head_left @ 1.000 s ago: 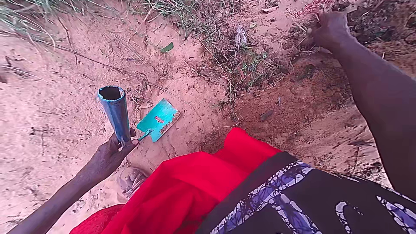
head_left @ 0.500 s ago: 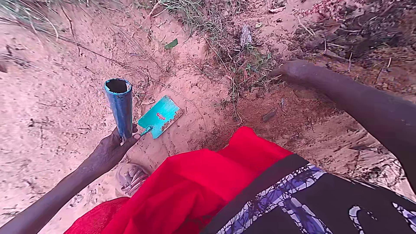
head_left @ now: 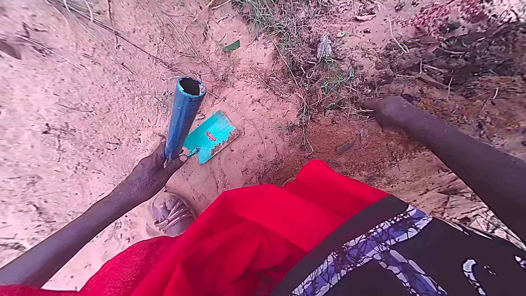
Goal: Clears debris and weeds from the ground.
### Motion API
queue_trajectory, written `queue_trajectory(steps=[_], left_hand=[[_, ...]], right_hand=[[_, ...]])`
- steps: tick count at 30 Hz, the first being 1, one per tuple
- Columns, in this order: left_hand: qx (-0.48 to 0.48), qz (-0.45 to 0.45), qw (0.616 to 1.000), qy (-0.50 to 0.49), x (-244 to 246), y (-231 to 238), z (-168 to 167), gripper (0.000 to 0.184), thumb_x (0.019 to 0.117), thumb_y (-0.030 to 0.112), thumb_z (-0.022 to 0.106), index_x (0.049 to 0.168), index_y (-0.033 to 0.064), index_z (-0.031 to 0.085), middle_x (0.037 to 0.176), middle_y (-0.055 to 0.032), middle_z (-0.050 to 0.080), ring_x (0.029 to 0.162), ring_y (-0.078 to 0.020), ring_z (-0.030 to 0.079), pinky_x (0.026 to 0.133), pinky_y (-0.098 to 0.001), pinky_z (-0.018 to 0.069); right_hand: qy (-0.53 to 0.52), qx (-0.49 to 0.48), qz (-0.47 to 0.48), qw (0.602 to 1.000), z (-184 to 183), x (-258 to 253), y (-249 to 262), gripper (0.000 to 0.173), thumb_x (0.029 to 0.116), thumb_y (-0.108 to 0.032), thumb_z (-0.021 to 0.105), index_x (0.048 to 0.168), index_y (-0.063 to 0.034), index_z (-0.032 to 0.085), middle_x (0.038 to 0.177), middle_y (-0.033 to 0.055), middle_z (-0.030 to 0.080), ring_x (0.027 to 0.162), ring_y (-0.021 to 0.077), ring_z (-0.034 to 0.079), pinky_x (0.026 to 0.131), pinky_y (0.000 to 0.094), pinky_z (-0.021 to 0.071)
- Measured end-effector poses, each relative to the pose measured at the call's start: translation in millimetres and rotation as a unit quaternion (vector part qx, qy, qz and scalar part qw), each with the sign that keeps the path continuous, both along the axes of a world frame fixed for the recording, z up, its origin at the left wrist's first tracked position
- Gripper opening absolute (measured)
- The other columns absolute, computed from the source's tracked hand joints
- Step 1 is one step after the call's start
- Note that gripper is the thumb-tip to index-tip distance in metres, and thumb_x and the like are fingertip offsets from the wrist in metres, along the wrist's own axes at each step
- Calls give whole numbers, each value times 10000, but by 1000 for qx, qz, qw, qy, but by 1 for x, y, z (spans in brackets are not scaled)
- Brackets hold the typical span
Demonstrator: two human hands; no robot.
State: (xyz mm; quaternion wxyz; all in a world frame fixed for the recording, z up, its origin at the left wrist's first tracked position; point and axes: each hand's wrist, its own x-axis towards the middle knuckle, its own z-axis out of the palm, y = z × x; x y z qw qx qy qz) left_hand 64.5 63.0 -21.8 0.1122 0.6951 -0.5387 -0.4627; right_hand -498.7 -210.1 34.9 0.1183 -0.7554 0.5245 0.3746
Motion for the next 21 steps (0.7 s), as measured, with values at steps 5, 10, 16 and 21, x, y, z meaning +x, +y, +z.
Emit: queue_trajectory(steps=[5, 10, 16, 21], left_hand=[[7, -11, 1000, -1, 2, -6, 1, 492, 1046, 375, 508, 1367, 2, 518, 1150, -231, 654, 1038, -345, 657, 889, -616, 484], [17, -1, 1000, 2, 4, -4, -2, 448, 1054, 358, 534, 1354, 25, 533, 1100, -214, 664, 976, -342, 663, 852, -618, 490], [9, -1, 1000, -3, 1, -4, 2, 473, 1054, 318, 530, 1407, 4, 502, 1205, -246, 659, 1082, -366, 660, 921, -629, 478], [7, 19, 1000, 20, 4, -3, -6, 492, 1041, 328, 545, 1441, 46, 497, 1249, -202, 659, 1097, -307, 665, 941, -587, 496]], right_hand=[[-69, -17, -66, 995, 4, 4, -5, 284, 1043, -76, 574, 1301, -27, 681, 1226, 298, 676, 1154, 524, 631, 985, 714, 449], [-272, -188, -287, 899, -4, -12, -35, 240, 1019, -67, 533, 1200, 5, 672, 1167, 294, 672, 1110, 460, 641, 949, 689, 458], [-253, -279, -211, 902, 7, 6, -49, 305, 1052, -60, 453, 1266, 27, 652, 1270, 333, 641, 1246, 501, 589, 1061, 677, 393], [-50, -121, -108, 985, 3, -8, -64, 255, 1038, -162, 599, 1233, -51, 720, 1178, 359, 657, 1137, 593, 601, 884, 794, 437]])
